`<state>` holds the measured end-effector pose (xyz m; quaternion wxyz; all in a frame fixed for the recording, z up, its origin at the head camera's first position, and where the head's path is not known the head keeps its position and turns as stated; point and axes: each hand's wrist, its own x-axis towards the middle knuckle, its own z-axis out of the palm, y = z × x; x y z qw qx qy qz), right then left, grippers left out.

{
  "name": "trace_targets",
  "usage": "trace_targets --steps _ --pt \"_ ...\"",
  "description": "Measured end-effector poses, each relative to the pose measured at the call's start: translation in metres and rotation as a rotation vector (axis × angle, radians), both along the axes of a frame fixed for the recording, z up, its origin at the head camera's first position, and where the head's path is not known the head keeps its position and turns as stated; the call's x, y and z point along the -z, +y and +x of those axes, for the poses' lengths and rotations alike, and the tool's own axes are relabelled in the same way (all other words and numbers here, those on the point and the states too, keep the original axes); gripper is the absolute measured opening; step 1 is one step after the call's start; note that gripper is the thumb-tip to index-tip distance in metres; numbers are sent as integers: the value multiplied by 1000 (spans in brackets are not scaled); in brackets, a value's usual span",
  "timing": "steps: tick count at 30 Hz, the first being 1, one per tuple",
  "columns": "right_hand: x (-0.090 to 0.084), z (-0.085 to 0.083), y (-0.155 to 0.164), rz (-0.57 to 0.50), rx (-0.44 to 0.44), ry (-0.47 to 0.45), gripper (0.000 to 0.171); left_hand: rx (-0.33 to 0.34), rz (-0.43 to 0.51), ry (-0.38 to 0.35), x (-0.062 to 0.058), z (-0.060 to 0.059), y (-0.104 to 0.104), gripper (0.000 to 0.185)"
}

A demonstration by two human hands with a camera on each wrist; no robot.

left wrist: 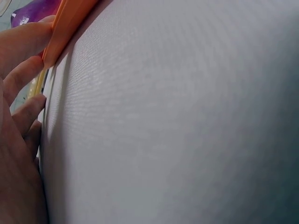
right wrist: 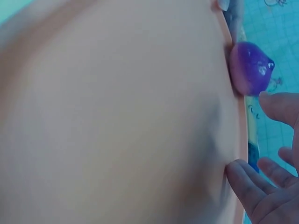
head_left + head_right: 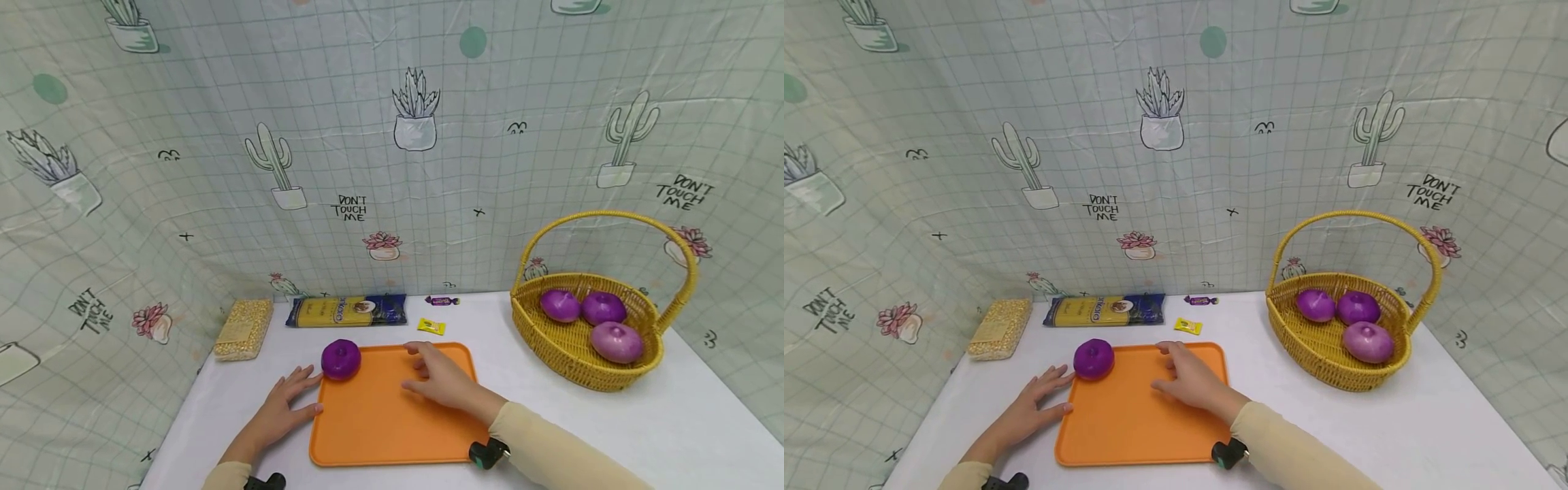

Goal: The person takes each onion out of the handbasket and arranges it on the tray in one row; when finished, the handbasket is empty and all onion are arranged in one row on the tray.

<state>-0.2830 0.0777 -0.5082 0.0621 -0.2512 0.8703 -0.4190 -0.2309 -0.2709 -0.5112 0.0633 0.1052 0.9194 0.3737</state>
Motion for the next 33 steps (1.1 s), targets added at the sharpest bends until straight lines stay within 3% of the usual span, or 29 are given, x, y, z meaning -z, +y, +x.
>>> trace_targets --steps 17,33 --pt "-7 7 30 -30 -41 -13 65 6 -6 3 1 -1 0 61" --pt "-10 9 53 -14 2 -32 63 3 5 2 1 -1 0 62"
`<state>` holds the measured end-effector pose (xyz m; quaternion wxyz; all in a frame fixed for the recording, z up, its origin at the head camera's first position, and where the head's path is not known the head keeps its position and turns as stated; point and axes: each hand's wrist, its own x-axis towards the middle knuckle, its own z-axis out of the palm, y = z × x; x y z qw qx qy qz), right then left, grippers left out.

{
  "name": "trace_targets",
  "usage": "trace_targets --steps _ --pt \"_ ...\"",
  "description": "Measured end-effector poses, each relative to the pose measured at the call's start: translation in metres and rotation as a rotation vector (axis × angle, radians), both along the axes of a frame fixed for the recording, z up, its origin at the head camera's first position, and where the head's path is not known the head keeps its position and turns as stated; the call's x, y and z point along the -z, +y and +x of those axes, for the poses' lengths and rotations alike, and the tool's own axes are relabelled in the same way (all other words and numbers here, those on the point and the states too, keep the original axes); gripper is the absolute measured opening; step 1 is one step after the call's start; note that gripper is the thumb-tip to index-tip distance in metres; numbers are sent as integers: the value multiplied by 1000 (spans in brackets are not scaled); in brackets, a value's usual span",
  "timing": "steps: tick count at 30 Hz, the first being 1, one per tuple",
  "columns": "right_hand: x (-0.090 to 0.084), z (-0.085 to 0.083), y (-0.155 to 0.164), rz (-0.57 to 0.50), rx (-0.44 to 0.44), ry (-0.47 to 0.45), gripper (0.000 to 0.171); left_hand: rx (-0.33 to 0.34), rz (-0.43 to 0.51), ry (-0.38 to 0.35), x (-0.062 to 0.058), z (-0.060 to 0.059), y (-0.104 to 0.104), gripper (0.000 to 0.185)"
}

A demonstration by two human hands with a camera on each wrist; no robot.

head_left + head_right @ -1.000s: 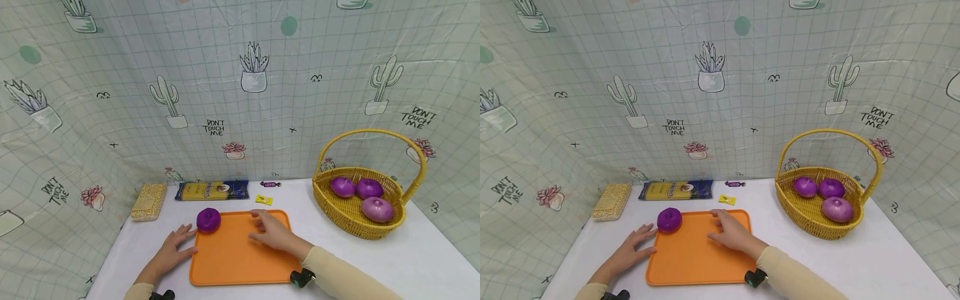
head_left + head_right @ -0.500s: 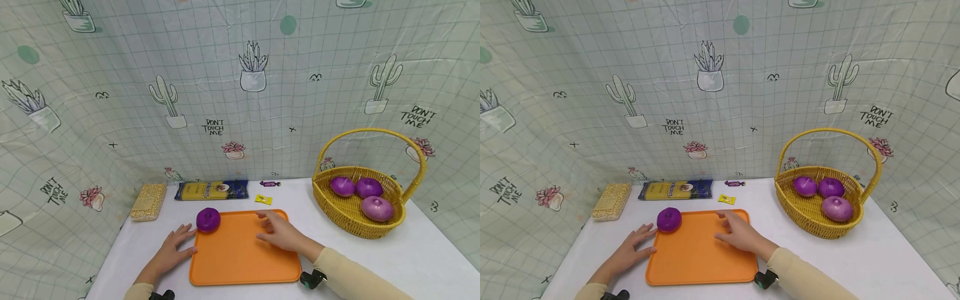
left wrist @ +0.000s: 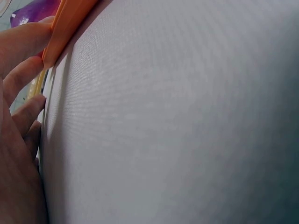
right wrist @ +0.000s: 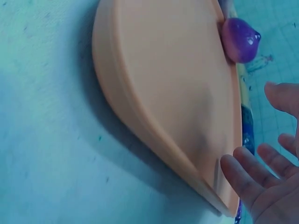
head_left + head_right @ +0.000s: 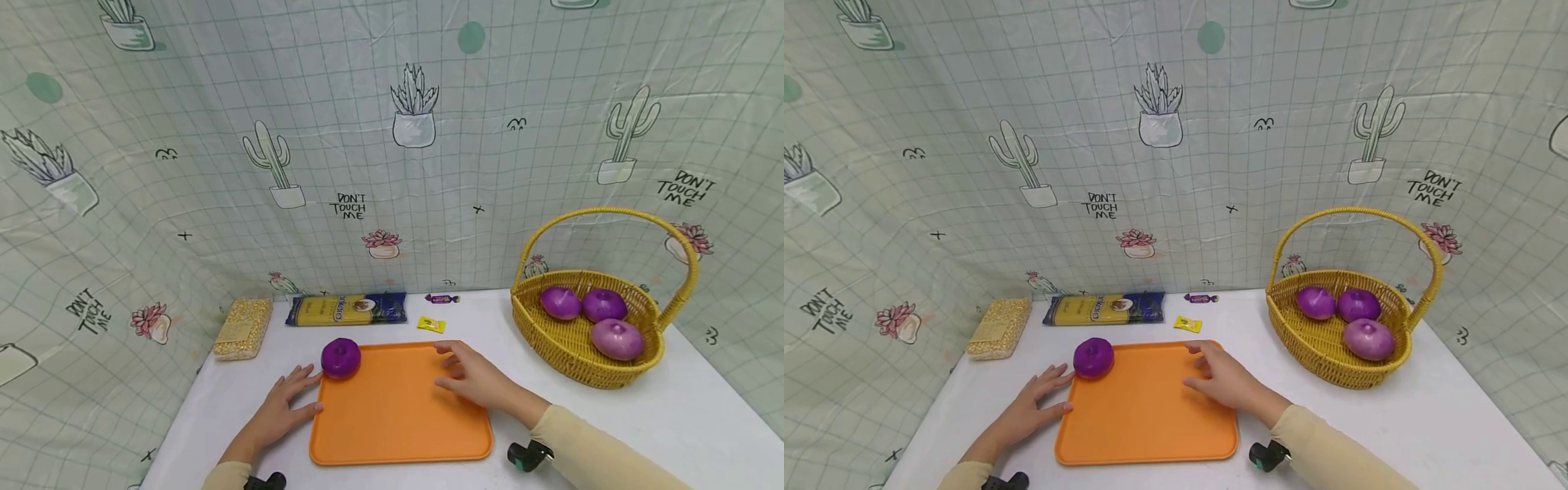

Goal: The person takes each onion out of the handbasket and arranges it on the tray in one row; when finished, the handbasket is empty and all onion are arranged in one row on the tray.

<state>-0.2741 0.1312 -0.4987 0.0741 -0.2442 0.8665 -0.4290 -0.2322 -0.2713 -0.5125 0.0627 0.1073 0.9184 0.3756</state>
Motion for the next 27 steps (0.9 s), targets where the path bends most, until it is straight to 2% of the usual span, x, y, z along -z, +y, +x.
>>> trace_targets --steps 6,11,16,27 --pt "-2 1 10 5 17 -2 62 -14 -2 -18 1 -1 0 63" --pt "-3 3 18 6 46 2 62 -13 -6 4 1 -1 1 62" --pt "-4 5 24 5 70 -2 62 -20 -13 -7 3 -2 0 62" --pt "-8 8 46 -33 99 37 59 -21 -12 -20 3 -2 1 62"
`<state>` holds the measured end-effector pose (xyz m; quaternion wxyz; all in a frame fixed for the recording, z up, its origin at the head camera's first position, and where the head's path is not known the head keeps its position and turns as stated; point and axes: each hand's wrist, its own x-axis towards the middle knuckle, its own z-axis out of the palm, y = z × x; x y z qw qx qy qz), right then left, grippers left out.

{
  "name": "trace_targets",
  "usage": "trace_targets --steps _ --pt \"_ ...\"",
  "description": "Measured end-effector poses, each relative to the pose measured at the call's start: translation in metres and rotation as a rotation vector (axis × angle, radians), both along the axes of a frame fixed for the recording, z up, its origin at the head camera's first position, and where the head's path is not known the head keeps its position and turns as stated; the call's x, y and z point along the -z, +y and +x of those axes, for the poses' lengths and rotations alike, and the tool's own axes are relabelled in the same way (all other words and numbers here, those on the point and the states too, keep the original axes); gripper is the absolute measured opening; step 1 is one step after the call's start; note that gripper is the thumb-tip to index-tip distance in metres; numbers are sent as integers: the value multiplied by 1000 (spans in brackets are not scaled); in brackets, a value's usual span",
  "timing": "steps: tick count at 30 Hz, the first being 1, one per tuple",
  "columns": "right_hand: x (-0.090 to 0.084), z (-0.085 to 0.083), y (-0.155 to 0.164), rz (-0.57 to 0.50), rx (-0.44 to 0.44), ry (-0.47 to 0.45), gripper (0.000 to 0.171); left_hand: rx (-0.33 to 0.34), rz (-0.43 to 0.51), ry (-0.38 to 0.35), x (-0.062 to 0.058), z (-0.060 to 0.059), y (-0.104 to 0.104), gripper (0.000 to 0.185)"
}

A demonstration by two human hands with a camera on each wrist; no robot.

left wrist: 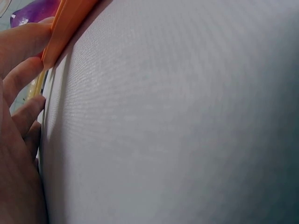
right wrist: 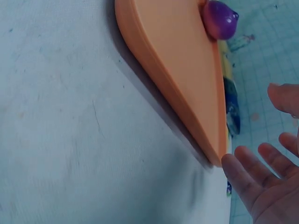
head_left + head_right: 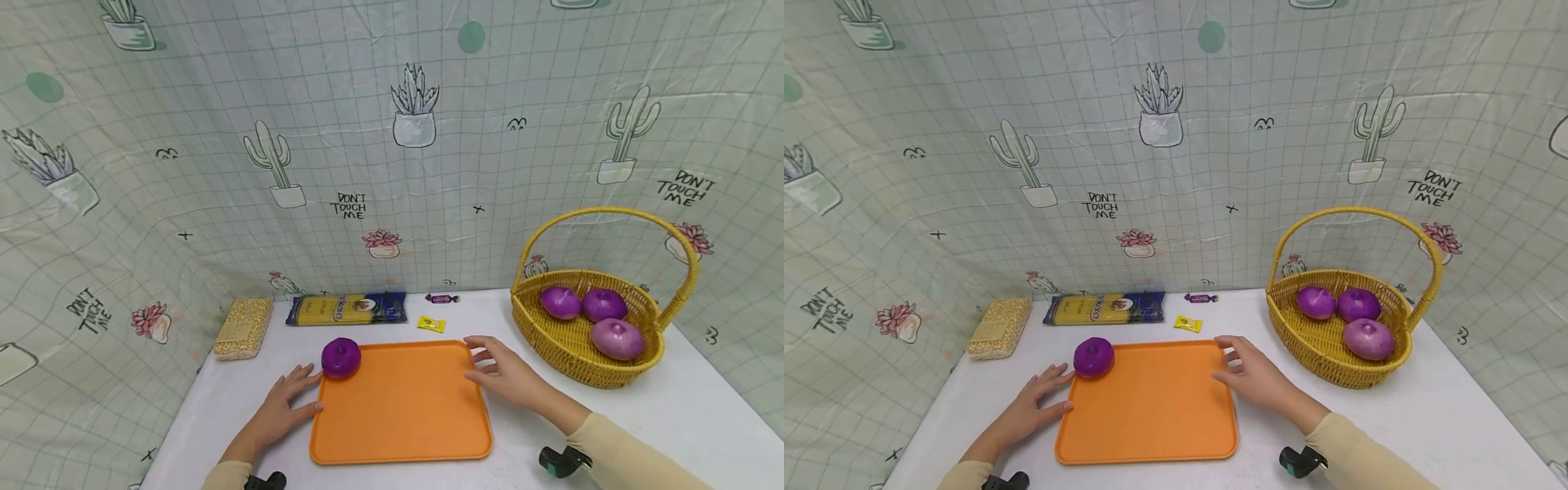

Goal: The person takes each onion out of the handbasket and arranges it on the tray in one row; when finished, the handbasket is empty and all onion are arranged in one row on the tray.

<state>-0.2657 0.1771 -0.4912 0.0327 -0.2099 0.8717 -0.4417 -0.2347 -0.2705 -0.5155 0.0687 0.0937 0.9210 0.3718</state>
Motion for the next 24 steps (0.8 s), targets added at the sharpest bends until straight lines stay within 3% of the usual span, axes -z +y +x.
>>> trace_targets --steps 24 --pt "-29 9 58 1 69 141 52 -6 -20 11 0 1 1 63"
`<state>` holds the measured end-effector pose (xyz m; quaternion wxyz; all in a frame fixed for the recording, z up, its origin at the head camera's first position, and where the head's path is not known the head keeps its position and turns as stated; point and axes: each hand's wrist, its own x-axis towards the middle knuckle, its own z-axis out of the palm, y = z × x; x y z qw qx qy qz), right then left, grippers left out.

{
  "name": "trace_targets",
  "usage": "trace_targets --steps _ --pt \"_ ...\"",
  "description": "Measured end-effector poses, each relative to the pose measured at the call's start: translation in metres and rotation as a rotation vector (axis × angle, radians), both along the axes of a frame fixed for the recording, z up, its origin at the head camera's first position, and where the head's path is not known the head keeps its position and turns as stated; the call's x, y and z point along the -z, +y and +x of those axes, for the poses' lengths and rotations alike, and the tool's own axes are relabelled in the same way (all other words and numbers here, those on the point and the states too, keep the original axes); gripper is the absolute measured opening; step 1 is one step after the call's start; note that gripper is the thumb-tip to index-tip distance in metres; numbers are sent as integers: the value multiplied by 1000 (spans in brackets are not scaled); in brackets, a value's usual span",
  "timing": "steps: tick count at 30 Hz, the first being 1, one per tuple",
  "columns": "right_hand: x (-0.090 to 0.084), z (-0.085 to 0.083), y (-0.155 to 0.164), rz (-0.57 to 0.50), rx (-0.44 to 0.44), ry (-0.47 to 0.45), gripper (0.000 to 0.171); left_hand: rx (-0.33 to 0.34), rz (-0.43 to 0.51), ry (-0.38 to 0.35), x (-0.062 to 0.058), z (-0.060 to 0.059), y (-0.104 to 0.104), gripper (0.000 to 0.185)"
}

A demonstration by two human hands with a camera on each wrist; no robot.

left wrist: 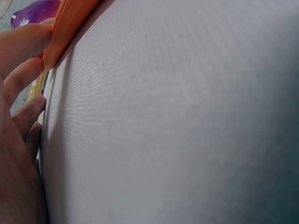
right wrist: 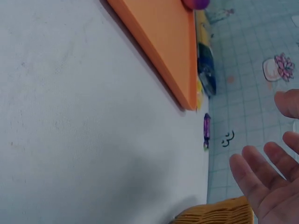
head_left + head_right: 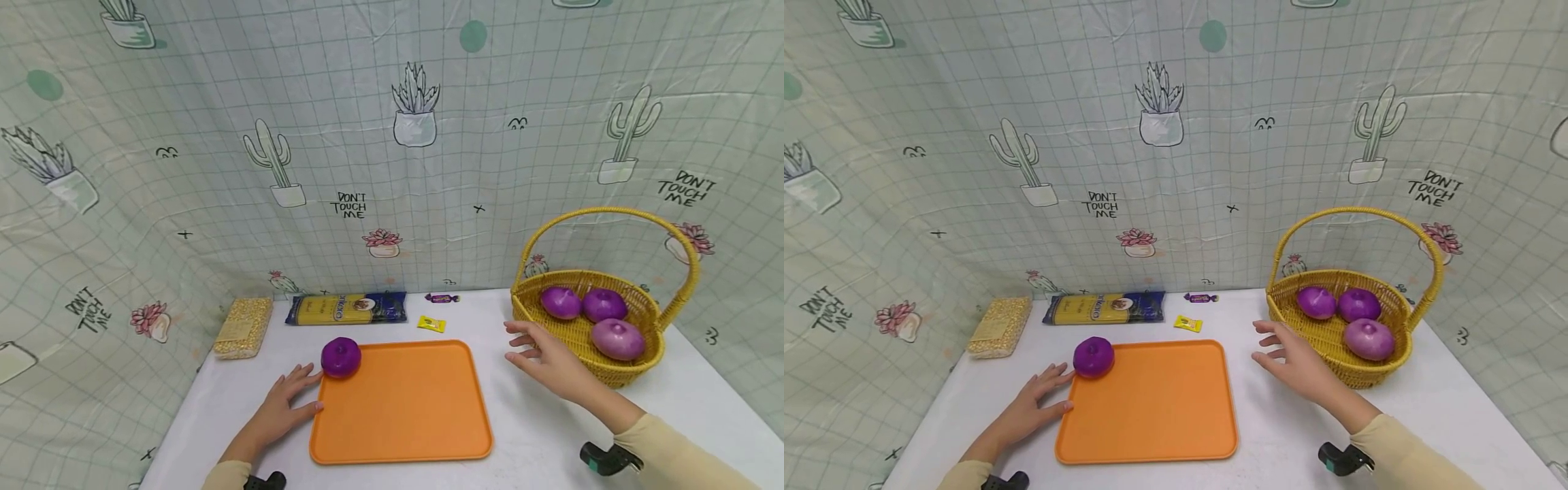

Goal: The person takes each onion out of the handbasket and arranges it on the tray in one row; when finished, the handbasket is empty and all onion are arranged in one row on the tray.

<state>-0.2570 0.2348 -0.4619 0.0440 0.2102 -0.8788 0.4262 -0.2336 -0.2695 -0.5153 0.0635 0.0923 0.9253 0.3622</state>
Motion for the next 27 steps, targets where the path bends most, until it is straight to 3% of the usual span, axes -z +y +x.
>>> trace_targets --steps 19,27 --pt "-25 -9 40 37 102 82 50 5 12 -9 0 0 -1 63" --pt "-32 -19 55 116 144 10 56 3 14 -13 0 0 -1 63"
